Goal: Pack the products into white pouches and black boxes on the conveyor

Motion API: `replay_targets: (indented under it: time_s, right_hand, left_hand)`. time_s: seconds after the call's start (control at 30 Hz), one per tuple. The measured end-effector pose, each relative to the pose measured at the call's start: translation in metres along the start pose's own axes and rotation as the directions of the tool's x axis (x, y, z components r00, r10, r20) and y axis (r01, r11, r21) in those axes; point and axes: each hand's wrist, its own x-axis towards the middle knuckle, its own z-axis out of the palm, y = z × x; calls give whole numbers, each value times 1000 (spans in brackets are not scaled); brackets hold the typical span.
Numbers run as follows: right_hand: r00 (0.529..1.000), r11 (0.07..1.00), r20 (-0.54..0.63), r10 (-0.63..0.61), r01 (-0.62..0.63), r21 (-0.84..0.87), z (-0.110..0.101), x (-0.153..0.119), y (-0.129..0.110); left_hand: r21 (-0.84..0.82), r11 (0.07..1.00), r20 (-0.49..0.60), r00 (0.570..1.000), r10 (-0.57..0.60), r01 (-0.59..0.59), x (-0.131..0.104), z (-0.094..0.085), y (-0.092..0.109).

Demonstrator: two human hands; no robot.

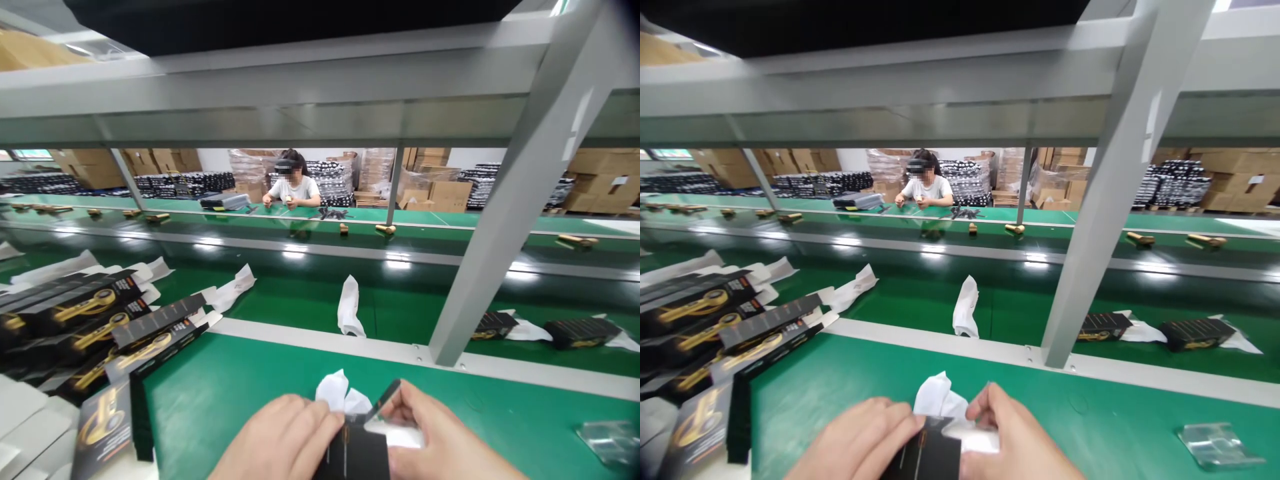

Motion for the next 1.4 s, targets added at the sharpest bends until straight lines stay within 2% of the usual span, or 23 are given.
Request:
replay_targets:
  time_s: [0.07, 0.1, 0.13, 0.2, 0.27, 0.33, 0.4, 0.47, 0.53, 0.6, 0.67, 0.73, 0.8, 0.87, 0.9, 0.97, 1.03, 1.07, 1.13, 1.2, 1.23, 1.3, 1.4]
  right_hand:
    - [997, 997, 61, -49, 45, 66, -23, 21, -11]
    - [997, 997, 44, -69, 67, 47, -36, 36, -14]
    - [997, 997, -10, -77, 77, -19, -48, 53, -16]
    - [977, 976, -202, -68, 23, -217, -62, 93, -11]
    - [958, 923, -278, -73, -40, -382, -61, 132, 3]
    - [961, 853, -260, -98, -53, -520, -49, 162, 21]
    - [964, 790, -235, -123, -48, -611, -35, 178, 37]
    - [960, 755, -242, -139, -55, -653, -30, 180, 45]
    - [950, 752, -275, -146, -74, -655, -37, 170, 44]
    - [939, 767, -305, -158, -78, -637, -47, 153, 34]
    - [933, 778, -308, -187, -51, -626, -51, 130, 16]
    - [933, 766, -272, -237, 8, -643, -42, 102, -6]
    - [935, 721, -176, -307, 107, -685, -25, 69, -27]
    - [917, 603, 10, -400, 271, -750, -10, 32, -40]
    - [891, 552, 100, -443, 359, -753, -6, 13, -42]
    - [842, 516, 175, -510, 462, -722, -6, -23, -37]
    - [869, 540, 111, -482, 395, -744, -14, -50, -19]
    - [891, 504, 79, -447, 324, -801, -17, -59, -6]
    - [914, 279, 98, -394, 221, -935, -19, -66, 23]
    - [890, 53, 193, -414, 235, -971, -16, -65, 52]
    - [868, -6, 220, -446, 243, -970, -13, -63, 64]
    - [845, 4, 198, -497, 230, -973, -12, -62, 79]
    - [814, 194, -51, -578, 77, -978, -19, -68, 78]
  left_hand:
    - [-22, 980, 20, 980, -199, 200, 15, -4, -24]
    - [-18, 956, 26, 956, -291, 291, 25, -6, -40]
    - [-8, 931, 28, 931, -363, 364, 36, -7, -59]
    - [12, 903, 23, 902, -430, 430, 56, -4, -101]
    - [25, 897, 12, 897, -443, 442, 73, 6, -144]
    - [16, 890, 22, 890, -456, 455, 83, 22, -180]
    - [-29, 879, 46, 879, -475, 476, 89, 37, -201]
    - [-118, 848, 63, 856, -513, 517, 91, 48, -206]
    - [-251, 778, 69, 813, -579, 576, 95, 53, -194]
    - [-418, 641, 109, 736, -668, 644, 101, 50, -167]
    - [-583, 420, 249, 645, -723, 696, 109, 43, -128]
    - [-688, 151, 454, 584, -673, 710, 116, 34, -85]
    - [-727, -82, 594, 565, -573, 682, 118, 25, -46]
    - [-748, -236, 631, 555, -542, 620, 115, 18, -20]
    - [-765, -285, 622, 546, -562, 578, 112, 15, -14]
    - [-808, -339, 575, 519, -632, 482, 101, 9, -14]
    - [-855, -340, 505, 482, -716, 390, 88, 4, -21]
    - [-871, -335, 478, 457, -750, 360, 82, 2, -24]
    - [-876, -345, 466, 404, -787, 338, 70, 0, -25]
    - [-841, -407, 526, 358, -772, 357, 60, 1, -16]
    - [-816, -444, 564, 342, -752, 370, 55, 2, -9]
    - [-780, -494, 615, 332, -715, 383, 46, 7, 8]
    - [-777, -519, 628, 379, -680, 356, 38, 15, 31]
